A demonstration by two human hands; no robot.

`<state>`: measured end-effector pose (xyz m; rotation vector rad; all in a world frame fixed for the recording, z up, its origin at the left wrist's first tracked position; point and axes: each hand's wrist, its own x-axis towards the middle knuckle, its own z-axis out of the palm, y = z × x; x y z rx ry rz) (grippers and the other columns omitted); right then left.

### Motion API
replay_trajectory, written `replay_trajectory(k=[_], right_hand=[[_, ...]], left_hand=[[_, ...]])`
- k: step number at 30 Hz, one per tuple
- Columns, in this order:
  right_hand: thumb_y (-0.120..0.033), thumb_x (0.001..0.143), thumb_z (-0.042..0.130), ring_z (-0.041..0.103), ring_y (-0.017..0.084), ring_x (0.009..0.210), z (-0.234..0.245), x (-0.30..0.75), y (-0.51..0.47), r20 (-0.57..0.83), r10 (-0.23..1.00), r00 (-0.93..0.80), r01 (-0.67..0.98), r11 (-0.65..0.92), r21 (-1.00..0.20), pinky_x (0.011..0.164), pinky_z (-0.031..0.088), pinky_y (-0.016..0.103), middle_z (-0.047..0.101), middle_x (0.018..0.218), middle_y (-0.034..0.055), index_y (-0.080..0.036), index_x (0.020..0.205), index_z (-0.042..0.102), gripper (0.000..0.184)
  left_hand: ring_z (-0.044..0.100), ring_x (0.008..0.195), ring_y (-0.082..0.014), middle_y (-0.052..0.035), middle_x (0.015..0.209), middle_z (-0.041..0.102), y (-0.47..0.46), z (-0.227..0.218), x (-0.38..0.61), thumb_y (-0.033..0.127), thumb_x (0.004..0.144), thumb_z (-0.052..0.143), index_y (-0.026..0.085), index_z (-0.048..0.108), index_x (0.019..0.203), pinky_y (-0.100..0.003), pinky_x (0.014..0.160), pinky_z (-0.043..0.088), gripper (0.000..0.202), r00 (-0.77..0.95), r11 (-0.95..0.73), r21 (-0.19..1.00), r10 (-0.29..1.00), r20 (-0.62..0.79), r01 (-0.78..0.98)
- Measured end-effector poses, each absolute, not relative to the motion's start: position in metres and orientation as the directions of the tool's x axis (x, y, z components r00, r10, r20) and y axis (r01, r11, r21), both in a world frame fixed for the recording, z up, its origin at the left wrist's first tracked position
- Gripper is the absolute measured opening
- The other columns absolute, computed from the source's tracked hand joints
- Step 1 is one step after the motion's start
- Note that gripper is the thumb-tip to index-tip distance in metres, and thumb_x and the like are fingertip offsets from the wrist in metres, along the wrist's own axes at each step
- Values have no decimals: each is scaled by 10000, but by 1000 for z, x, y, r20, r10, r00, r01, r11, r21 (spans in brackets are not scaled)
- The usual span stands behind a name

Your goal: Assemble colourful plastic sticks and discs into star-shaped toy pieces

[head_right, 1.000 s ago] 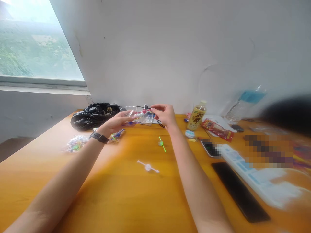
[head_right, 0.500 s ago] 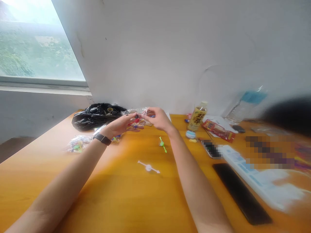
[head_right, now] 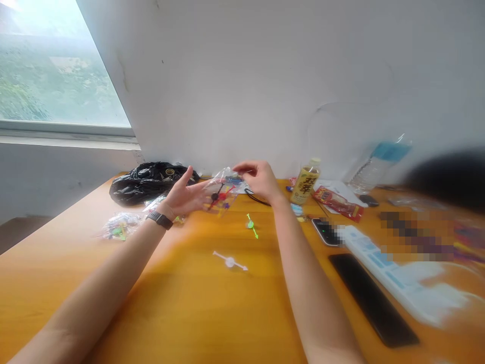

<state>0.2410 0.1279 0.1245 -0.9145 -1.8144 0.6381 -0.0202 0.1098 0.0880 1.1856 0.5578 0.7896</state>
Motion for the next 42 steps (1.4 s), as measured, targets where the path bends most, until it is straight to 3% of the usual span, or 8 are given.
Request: replay_trajectory(k=[5, 10, 17, 26, 31, 33, 37, 42], right_hand=[[-245, 869, 620, 715, 219, 918, 131, 225, 116, 510, 789, -343, 332, 609, -720, 845, 557, 331, 795, 975, 70, -189, 922, 805, 200], [-107, 839, 530, 695, 198, 859, 138, 213, 105, 522, 758, -390, 433, 652, -623, 784, 519, 296, 786, 918, 56, -179, 869, 792, 273], [-27, 765, 465, 632, 170, 758, 131, 213, 106, 524, 708, -474, 518, 705, -484, 693, 450, 280, 746, 845, 31, -184, 828, 770, 348], [-103, 827, 496, 698, 191, 856, 114, 214, 121, 452, 779, -434, 400, 617, -678, 775, 508, 283, 771, 863, 54, -172, 860, 771, 286], [-223, 929, 528, 681, 188, 908, 105, 229, 137, 513, 827, -229, 588, 537, -604, 818, 523, 310, 708, 1246, 133, -174, 1172, 667, 285], [-278, 972, 515, 670, 194, 861, 100, 242, 141, 364, 913, -185, 771, 364, -522, 786, 515, 319, 723, 1153, 139, -180, 1110, 648, 215], [-379, 845, 764, 655, 190, 583, 81, 262, 138, -372, 913, -166, 928, 17, -371, 603, 496, 309, 734, 774, 50, -203, 1120, 614, 360], [-143, 583, 912, 633, 173, 472, 62, 258, 137, -471, 854, -220, 920, 21, -392, 538, 457, 277, 669, 579, -44, -201, 1020, 640, 519]], left_hand=[[642, 1314, -347, -173, 1481, 627, 115, 77, -12, 585, 779, 852, 270, 618, 1461, -454, 1049, 533, 787, 758, 47, 989, 648, 79, -144], [739, 1098, -304, -214, 1387, 674, 110, 76, 7, 303, 727, 936, 198, 630, 1441, -433, 958, 581, 784, 700, -183, 982, 697, 158, -39], [737, 1089, -283, -186, 1245, 740, 125, 64, -4, 258, 722, 946, 164, 624, 1420, -444, 954, 588, 774, 667, -230, 972, 717, 202, -48], [761, 1049, -289, -202, 1199, 762, 130, 33, 10, 315, 707, 955, 117, 708, 1272, -375, 904, 582, 648, 666, -279, 960, 717, 207, 2], [779, 820, -245, -166, 1034, 800, 133, 6, 18, 421, 750, 925, 117, 656, 1289, -302, 667, 586, 675, 547, -145, 989, 831, 102, 35], [778, 790, -246, -166, 1018, 798, 133, -1, 17, 429, 752, 924, 125, 624, 1337, -290, 608, 585, 724, 481, -108, 994, 872, 94, 0], [777, 808, -252, -173, 1086, 782, 129, -5, 17, 386, 698, 964, 138, 610, 1350, -301, 577, 614, 782, 413, -63, 995, 906, 89, -74], [763, 738, -226, -149, 1034, 784, 126, -4, 18, 358, 654, 988, 137, 614, 1329, -295, 551, 619, 802, 397, -53, 995, 914, 84, -88]])
